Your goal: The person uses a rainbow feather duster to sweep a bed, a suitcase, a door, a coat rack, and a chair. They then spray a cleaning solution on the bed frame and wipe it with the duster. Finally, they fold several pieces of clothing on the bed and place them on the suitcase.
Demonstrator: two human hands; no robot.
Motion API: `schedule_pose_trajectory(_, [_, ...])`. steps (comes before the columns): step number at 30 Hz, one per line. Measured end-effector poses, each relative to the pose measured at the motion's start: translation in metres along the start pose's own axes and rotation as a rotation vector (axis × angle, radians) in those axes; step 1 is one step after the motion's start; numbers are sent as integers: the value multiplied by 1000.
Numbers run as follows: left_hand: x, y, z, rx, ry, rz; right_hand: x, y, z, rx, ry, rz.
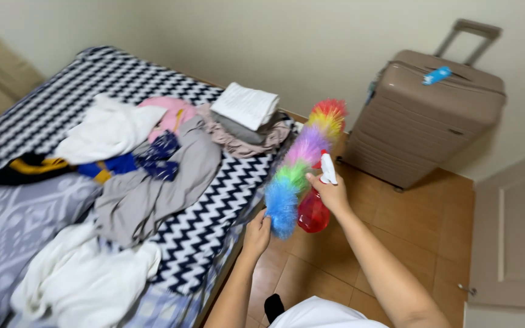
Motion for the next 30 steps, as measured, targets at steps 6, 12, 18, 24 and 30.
schedule_pose_trajectory(6, [39, -67, 82, -170, 139, -92, -2, -34, -93, 249, 45, 51])
schedule_pose_trajectory(12, [17, -143, 169, -175, 287, -33, 56, -117, -135, 221, 7, 35])
schedule_pose_trajectory(18, [52, -220, 222, -64, 126, -81, 61, -205, -143, 15, -45, -37])
schedule_pose_trajectory(24, [76, -287, 240, 62, 12, -177, 79, -297, -142, -253, 66, -44])
schedule_pose_trajectory(30, [98, -350, 221, 266, 290, -10, 54, -372, -99, -307, 134, -62])
Point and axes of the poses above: each hand's wrist, its own y-axis away from the middle knuckle, its own z-axis out of the palm, x = y × z, the point moved 4 cm from there along -y, towards the middle knuckle, and after that the axes turned 2 degrees about -y, right-handed, at the moved point
